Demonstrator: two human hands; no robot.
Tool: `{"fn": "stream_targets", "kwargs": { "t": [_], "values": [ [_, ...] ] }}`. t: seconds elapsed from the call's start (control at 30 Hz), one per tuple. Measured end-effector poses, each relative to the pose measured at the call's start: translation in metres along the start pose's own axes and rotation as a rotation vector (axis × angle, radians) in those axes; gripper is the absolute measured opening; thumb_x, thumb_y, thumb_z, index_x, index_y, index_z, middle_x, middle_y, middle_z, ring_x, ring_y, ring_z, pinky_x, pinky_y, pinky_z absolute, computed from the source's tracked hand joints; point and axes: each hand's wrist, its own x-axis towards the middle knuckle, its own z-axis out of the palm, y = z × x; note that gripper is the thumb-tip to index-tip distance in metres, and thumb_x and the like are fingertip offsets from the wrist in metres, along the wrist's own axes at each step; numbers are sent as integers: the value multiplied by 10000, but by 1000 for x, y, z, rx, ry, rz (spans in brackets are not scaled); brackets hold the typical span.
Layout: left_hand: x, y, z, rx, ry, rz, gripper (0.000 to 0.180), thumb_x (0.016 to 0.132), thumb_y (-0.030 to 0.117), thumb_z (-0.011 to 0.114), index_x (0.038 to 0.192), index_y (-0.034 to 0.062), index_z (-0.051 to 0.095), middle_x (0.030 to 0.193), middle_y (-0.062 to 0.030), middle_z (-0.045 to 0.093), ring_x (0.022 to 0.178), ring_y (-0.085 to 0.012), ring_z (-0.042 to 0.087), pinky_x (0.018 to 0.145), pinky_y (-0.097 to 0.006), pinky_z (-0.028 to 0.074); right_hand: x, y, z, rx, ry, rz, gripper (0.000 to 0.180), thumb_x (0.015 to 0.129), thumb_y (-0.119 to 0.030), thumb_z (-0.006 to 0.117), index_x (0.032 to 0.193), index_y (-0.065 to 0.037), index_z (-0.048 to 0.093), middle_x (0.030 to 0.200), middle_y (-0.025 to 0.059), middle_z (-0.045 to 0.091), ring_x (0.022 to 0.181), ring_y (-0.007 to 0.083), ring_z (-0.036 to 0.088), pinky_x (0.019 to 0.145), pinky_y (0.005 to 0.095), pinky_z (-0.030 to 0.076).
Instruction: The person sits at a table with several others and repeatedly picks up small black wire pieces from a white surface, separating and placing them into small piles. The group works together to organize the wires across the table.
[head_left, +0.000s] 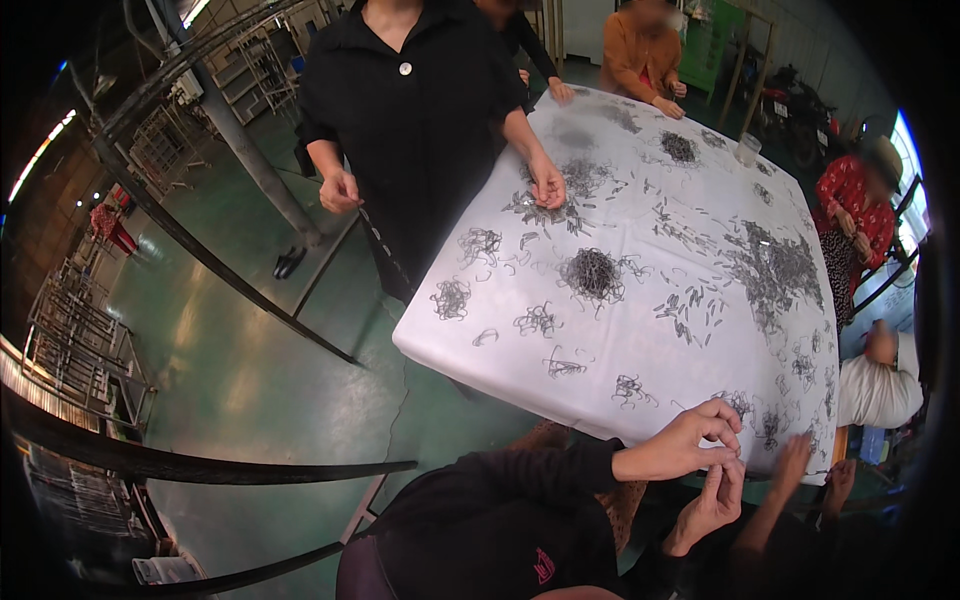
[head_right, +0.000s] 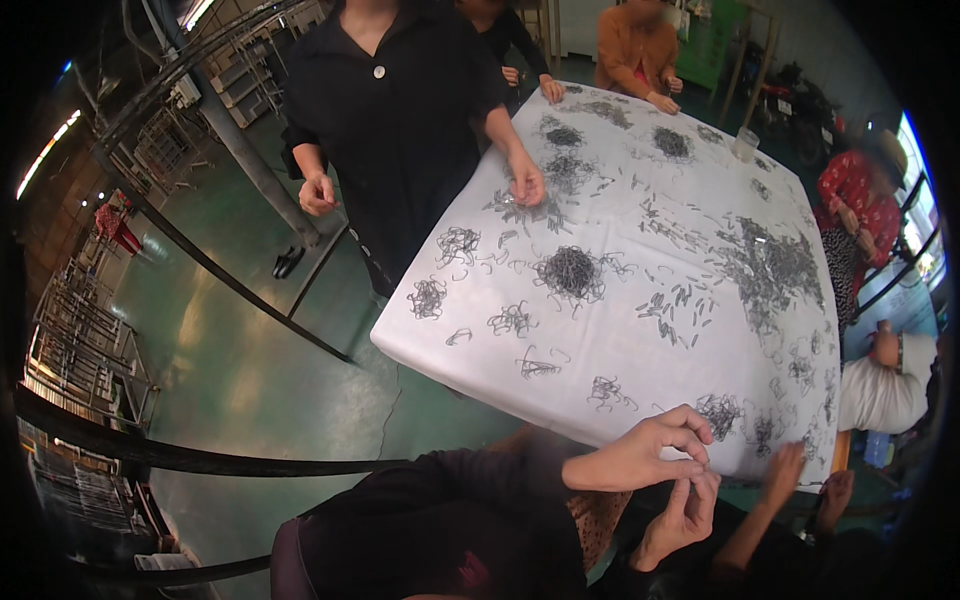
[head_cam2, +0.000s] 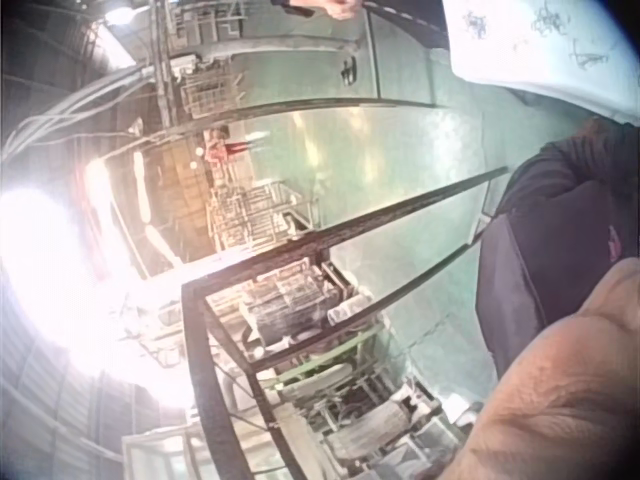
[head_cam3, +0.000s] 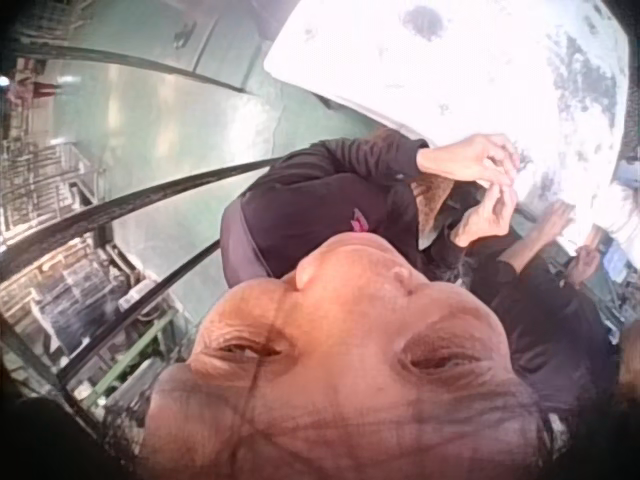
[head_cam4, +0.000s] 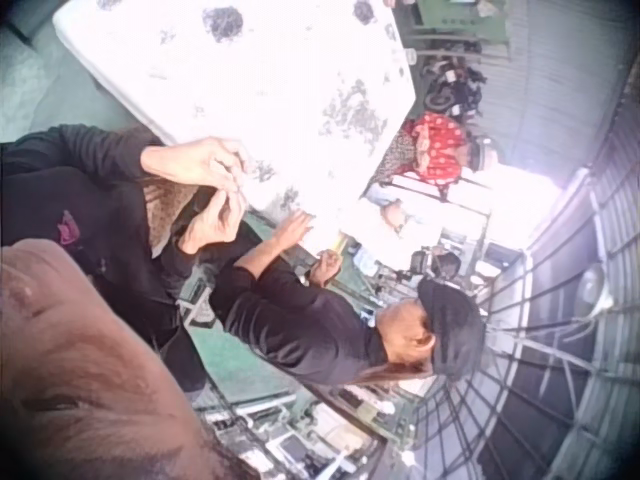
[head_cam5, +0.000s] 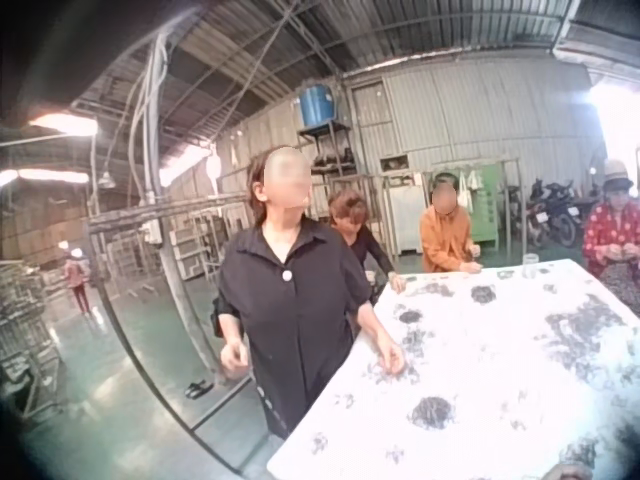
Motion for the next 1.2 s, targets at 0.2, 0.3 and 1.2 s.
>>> {"fn": "stream_targets", "kwargs": {
  "t": [0.2,0.3,1.2],
  "values": [
    [3,10,7,62,18,129,94,840,93,670,859,5,644,1084,-92,498,1087,-223,489,956,-330,387,-1,1,1,5,141,33,92,876,92,576,959,89,615,975,113,608,921,190,567,824,301,477],
    [5,15,12,99,30,213,92,835,76,655,872,-6,633,1068,-98,509,1031,-243,508,916,-336,410,1,0,0,-28,179,-23,85,880,91,563,944,96,618,966,119,608,911,194,565,812,306,481],
    [3,-213,3,573,-1294,-317,366,848,250,682,1147,43,644,1094,-149,643,1067,-281,590,931,-355,448,29,-270,-117,156,446,-628,251,872,-9,633,1118,43,618,895,133,696,803,137,664,690,218,516]
  ]
}}
